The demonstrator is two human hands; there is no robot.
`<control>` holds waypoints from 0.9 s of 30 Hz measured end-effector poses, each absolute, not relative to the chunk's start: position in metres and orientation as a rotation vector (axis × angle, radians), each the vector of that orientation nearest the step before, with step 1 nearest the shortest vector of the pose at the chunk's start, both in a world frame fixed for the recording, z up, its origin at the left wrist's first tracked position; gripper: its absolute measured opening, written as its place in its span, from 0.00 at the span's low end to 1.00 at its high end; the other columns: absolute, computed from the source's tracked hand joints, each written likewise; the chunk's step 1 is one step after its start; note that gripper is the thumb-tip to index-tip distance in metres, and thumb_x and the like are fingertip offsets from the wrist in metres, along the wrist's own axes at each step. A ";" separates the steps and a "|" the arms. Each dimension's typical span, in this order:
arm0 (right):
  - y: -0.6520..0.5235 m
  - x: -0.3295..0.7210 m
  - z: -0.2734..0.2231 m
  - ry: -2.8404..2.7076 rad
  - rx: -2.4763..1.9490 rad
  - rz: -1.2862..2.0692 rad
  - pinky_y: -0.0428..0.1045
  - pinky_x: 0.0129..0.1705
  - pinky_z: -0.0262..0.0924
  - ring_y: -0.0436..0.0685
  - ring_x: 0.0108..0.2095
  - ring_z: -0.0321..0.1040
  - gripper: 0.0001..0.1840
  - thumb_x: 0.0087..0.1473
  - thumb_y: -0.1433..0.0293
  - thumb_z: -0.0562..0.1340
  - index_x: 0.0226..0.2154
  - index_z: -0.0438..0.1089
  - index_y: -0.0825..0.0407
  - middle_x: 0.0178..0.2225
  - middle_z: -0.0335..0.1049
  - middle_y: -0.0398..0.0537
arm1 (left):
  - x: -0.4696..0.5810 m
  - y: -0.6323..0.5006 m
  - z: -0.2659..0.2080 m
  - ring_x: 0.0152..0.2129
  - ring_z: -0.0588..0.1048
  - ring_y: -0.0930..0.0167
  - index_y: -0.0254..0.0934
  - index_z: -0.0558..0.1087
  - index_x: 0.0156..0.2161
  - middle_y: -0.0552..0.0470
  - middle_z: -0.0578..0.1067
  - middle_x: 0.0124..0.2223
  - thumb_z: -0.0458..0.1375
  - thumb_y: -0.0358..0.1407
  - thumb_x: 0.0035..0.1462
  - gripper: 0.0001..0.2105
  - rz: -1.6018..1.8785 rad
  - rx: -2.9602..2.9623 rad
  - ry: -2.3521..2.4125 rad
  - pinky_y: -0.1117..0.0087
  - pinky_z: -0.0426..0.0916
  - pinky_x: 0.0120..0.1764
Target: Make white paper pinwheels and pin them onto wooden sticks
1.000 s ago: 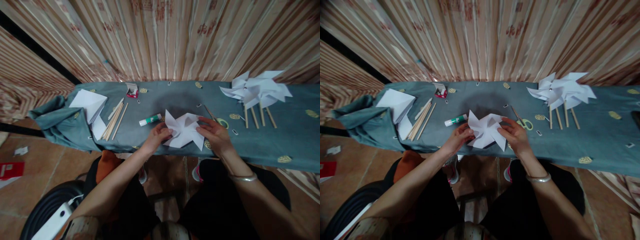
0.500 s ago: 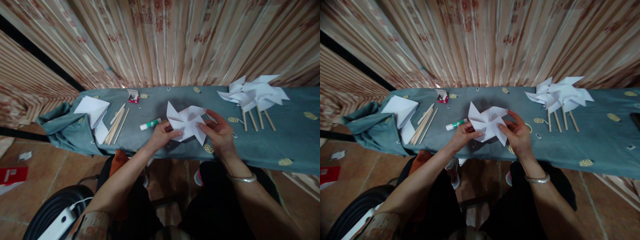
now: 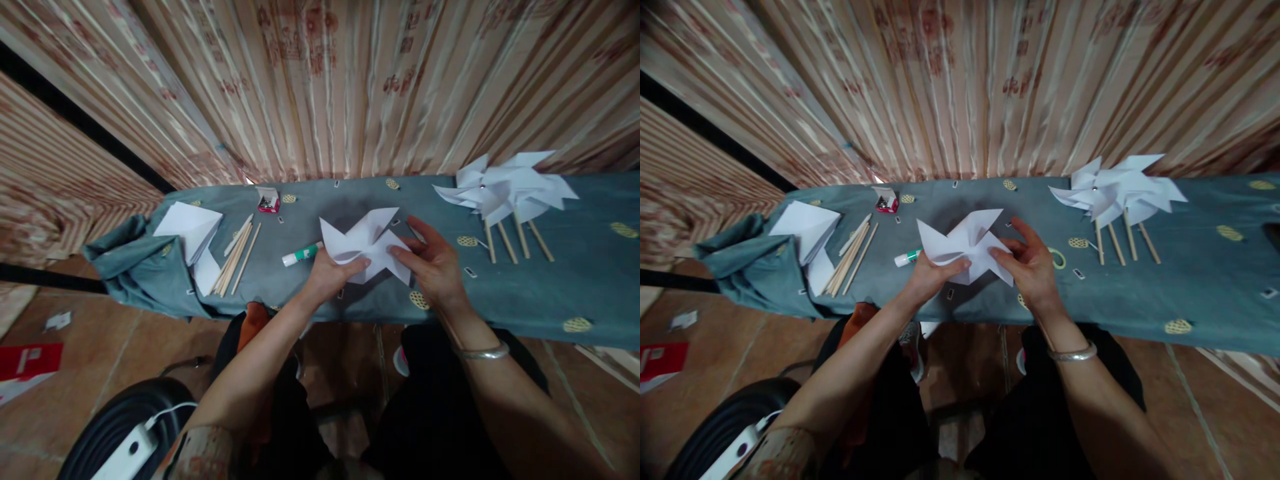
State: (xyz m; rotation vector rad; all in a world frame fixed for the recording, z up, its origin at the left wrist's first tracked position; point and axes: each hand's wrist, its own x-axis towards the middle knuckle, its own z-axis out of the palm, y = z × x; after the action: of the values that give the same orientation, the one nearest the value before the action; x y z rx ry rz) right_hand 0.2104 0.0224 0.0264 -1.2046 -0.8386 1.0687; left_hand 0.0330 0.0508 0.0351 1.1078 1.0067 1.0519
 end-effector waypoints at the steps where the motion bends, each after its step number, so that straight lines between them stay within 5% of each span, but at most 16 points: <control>1: 0.022 0.210 0.027 -0.837 -1.201 1.071 0.56 0.37 0.74 0.61 0.34 0.78 0.47 0.36 0.60 0.76 0.58 0.62 0.49 0.37 0.81 0.47 | 0.034 0.051 0.034 0.33 0.80 0.63 0.35 0.79 0.33 0.46 0.82 0.36 0.71 0.34 0.38 0.13 1.072 1.087 1.021 0.63 0.75 0.39; 19: 0.022 0.203 0.026 -0.933 -1.171 1.057 0.57 0.42 0.72 0.60 0.38 0.77 0.40 0.39 0.62 0.75 0.55 0.65 0.45 0.37 0.80 0.44 | 0.033 0.056 0.035 0.29 0.78 0.67 0.33 0.78 0.28 0.48 0.81 0.32 0.69 0.34 0.36 0.10 1.196 0.994 1.180 0.68 0.72 0.36; 27: 0.027 0.209 0.012 -0.899 -1.271 0.973 0.54 0.40 0.70 0.57 0.39 0.76 0.21 0.47 0.57 0.70 0.44 0.74 0.46 0.38 0.79 0.47 | 0.010 0.069 0.042 0.28 0.79 0.65 0.32 0.79 0.28 0.46 0.81 0.31 0.70 0.35 0.34 0.12 1.311 0.900 1.245 0.67 0.73 0.34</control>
State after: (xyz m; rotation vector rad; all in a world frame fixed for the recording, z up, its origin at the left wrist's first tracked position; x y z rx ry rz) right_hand 0.2090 0.0274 0.0120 -1.2714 -0.8990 0.9732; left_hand 0.0097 0.0685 0.0421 0.8997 1.2449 1.3106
